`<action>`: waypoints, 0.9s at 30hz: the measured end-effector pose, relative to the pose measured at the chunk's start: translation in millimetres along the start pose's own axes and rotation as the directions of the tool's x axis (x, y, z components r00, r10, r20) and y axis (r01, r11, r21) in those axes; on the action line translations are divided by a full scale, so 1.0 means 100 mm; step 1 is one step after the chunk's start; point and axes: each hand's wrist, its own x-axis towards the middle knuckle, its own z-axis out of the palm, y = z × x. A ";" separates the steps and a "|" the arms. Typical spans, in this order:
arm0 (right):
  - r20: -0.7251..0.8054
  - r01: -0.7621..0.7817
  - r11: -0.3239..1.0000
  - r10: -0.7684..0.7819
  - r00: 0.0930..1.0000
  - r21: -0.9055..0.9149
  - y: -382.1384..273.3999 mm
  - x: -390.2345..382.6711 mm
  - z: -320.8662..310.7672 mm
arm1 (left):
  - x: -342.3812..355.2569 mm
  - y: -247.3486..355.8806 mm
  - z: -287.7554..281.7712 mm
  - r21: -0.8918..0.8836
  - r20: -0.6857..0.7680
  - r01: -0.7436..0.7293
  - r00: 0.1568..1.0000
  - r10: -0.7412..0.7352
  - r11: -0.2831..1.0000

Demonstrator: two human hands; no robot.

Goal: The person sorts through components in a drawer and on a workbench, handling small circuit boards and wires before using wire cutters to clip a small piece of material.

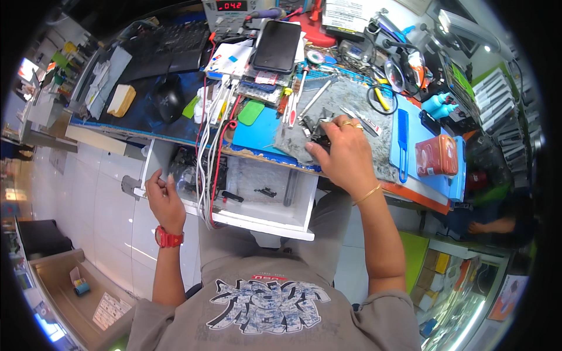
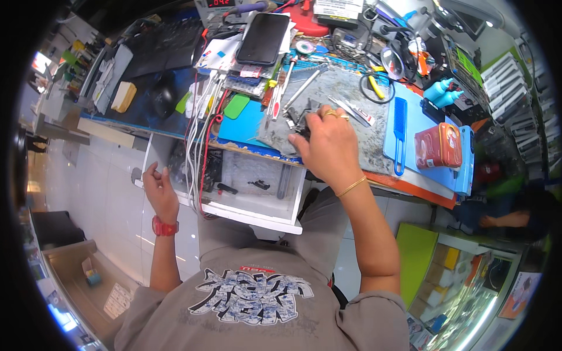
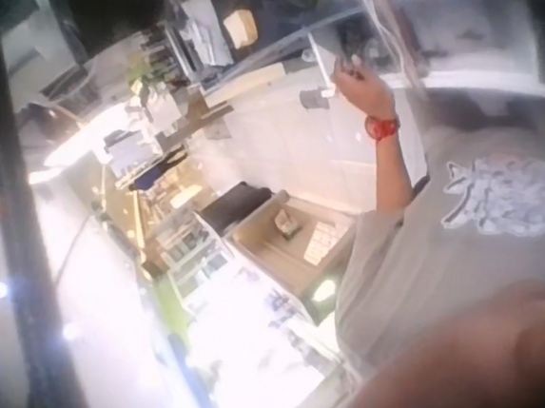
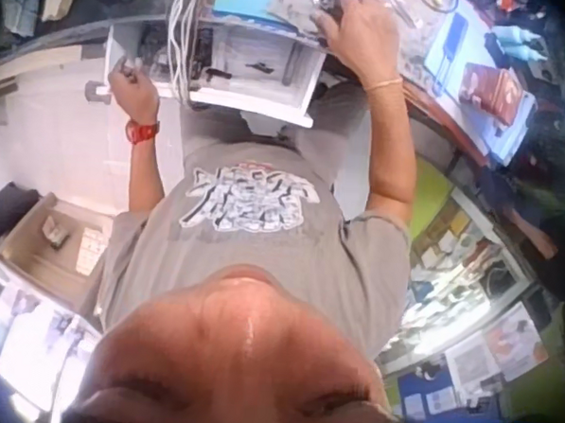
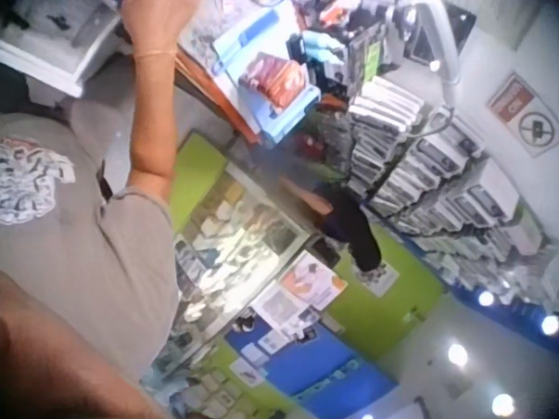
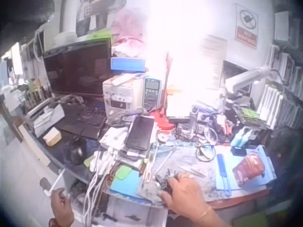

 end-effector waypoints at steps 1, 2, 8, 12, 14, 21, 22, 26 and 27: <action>0.011 0.016 1.000 -0.016 1.000 0.004 0.00 0.01 0.00 | -0.02 -0.02 -0.01 -0.016 0.000 -0.008 1.000 0.008 1.000; 0.018 0.004 1.000 -0.003 1.000 -0.007 0.01 0.01 0.00 | -0.04 -0.03 -0.02 -0.011 -0.006 0.007 1.000 -0.007 1.000; -0.041 0.107 0.976 -0.117 0.992 -0.192 0.02 -0.11 0.09 | -0.03 -0.04 -0.01 0.001 -0.033 -0.070 0.997 0.070 0.998; -0.051 0.130 0.941 -0.154 0.987 -0.312 0.08 -0.21 0.19 | -0.03 -0.01 -0.02 0.023 -0.025 -0.048 0.999 0.049 0.999; -0.123 0.146 0.935 -0.194 0.973 -0.323 0.13 -0.23 0.19 | -0.03 0.00 -0.03 0.032 -0.023 -0.038 0.999 0.039 0.999; -0.141 0.166 0.932 -0.220 0.965 -0.321 0.22 -0.29 0.05 | -0.03 -0.01 -0.03 0.015 -0.041 -0.077 0.996 0.078 0.997; -0.167 0.141 0.941 -0.199 0.966 -0.307 0.22 -0.31 0.03 | -0.03 -0.02 -0.02 0.019 -0.040 -0.081 0.996 0.081 0.997; -0.337 0.091 0.935 -0.213 0.917 -0.343 0.24 -0.27 -0.01 | -0.02 -0.03 -0.02 0.029 -0.051 -0.106 0.993 0.107 0.994; -0.332 0.097 0.932 -0.220 0.918 -0.350 0.23 -0.24 0.00 | -0.02 -0.03 -0.02 0.033 -0.050 -0.107 0.993 0.109 0.994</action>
